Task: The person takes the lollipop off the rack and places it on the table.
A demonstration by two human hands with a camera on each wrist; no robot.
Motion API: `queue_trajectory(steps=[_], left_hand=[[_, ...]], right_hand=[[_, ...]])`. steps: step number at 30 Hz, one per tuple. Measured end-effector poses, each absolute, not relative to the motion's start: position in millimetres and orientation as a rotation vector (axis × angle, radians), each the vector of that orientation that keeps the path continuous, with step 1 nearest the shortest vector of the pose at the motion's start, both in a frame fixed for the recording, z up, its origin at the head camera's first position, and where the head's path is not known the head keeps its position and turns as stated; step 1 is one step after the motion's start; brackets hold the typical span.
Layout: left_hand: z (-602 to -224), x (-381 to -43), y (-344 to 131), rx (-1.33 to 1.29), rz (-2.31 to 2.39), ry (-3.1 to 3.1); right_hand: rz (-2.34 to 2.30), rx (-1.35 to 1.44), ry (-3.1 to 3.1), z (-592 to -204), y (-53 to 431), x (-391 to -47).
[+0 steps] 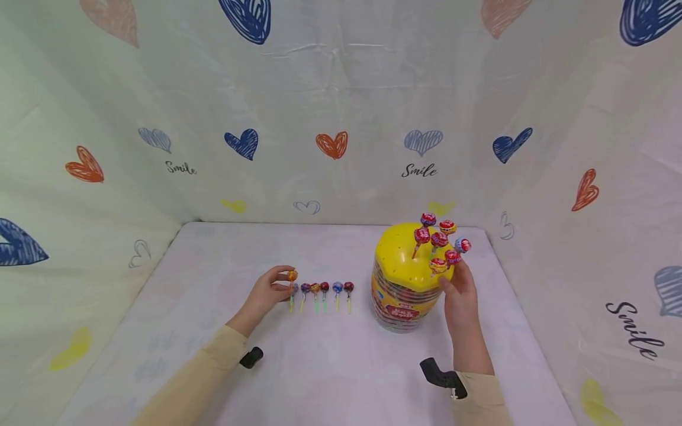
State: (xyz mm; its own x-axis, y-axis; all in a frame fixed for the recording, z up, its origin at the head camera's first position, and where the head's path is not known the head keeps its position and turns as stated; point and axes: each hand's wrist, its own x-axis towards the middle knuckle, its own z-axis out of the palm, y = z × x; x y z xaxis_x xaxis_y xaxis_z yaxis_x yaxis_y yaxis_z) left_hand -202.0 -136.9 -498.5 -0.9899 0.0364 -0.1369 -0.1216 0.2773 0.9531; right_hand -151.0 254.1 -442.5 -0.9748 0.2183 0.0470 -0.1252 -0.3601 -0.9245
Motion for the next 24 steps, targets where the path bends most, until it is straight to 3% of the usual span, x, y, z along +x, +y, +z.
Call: queue_trajectory(steps=[24], left_hand=[[-534,-224,-169,-0.221,1.57,2.384]], right_hand=[[2.418,-0.097,-1.618,-445,254,-152]])
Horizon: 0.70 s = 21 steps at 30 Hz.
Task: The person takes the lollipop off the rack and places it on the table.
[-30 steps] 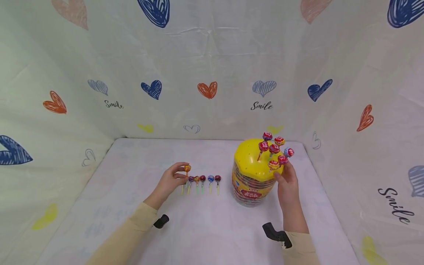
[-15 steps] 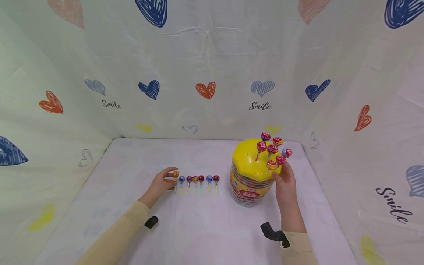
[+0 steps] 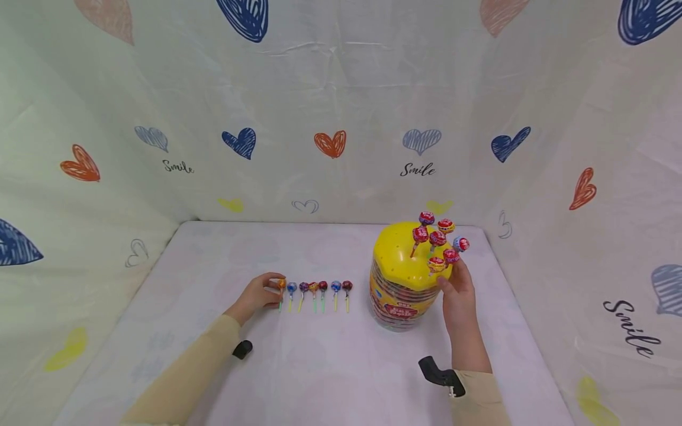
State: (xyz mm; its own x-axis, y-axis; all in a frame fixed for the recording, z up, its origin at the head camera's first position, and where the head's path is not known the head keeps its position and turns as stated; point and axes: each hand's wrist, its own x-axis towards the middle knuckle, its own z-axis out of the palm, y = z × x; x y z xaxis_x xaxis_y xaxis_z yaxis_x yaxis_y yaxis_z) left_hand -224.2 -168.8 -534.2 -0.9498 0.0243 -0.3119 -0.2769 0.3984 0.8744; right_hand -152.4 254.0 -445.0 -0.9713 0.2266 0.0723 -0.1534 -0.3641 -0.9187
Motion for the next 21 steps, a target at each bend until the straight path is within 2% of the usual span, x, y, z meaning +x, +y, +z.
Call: queue_trajectory(steps=[21], left_hand=[[-540.4,-231.1,-165.9,-0.107,1.482,2.41]], right_hand=[[2.419,-0.079,-1.592,-444.9,253.5,-151.4]])
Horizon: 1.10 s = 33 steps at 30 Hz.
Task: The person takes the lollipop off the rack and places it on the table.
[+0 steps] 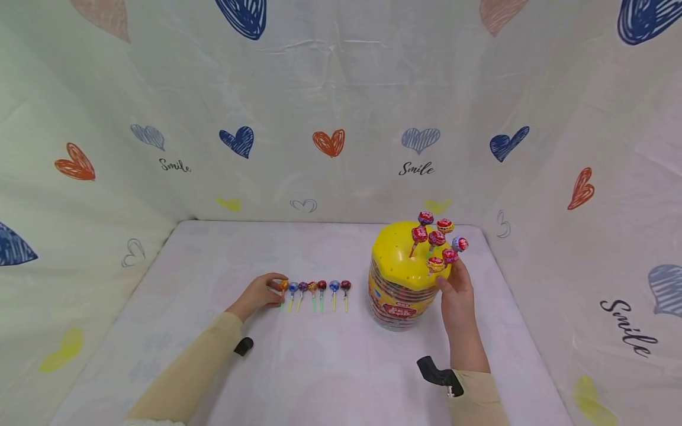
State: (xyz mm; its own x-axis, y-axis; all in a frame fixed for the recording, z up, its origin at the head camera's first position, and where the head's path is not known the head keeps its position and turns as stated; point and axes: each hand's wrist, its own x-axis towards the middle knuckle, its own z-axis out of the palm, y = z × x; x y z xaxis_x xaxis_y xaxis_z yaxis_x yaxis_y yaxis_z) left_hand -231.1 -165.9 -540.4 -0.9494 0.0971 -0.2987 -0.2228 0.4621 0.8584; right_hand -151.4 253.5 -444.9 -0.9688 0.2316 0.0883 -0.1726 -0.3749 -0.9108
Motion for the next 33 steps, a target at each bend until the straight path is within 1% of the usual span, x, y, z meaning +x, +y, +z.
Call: queue_trajectory(steps=[7,15,22,29,33], left_hand=[[-541,-232,-165,-0.081,1.413,2.446],[-542,-233,-166,-0.047,1.258,2.532],[-541,-234,-171,-0.028,1.213,2.582],[-528,-237,-171,-0.104,1.246,2.565],[-510,-240,-161,-0.05,1.316,2.553]], right_hand=[[2.41,-0.031,-1.59,-446,254,-151],[2.405,-0.092,-1.613,-445,254,-152],[2.419,-0.062,-1.581,-447,254,-152],[2.419,-0.037,-1.572,-448,255,-152],[2.431,-0.054,-1.586,-447,255,-152]])
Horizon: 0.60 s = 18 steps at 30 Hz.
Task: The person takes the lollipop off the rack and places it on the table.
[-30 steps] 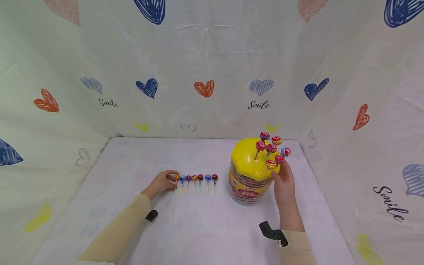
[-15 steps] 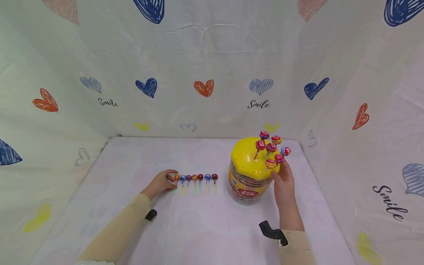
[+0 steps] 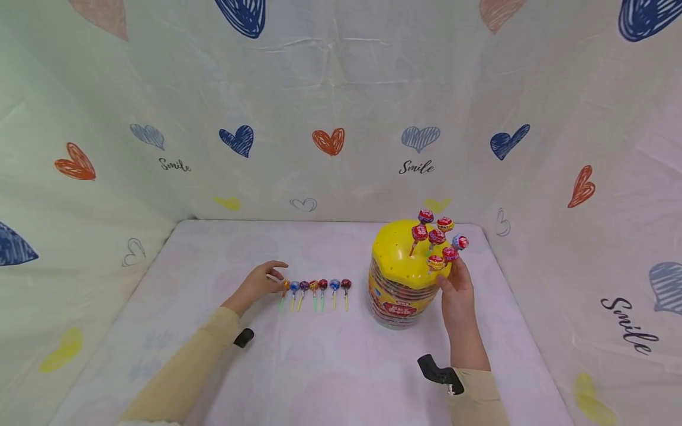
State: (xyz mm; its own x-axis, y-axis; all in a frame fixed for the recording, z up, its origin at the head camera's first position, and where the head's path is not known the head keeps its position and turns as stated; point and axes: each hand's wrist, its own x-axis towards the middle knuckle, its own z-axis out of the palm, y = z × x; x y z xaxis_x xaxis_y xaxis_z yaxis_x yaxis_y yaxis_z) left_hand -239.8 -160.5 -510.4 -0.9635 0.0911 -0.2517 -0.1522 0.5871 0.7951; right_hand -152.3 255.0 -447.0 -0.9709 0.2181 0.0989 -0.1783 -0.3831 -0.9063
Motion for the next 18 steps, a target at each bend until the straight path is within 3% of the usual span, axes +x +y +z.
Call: queue_trajectory(steps=[18], left_hand=[[-436,-235,-76,0.397,1.578,2.458]], right_hand=[[2.428,-0.054,-1.577,-447,254,-151]])
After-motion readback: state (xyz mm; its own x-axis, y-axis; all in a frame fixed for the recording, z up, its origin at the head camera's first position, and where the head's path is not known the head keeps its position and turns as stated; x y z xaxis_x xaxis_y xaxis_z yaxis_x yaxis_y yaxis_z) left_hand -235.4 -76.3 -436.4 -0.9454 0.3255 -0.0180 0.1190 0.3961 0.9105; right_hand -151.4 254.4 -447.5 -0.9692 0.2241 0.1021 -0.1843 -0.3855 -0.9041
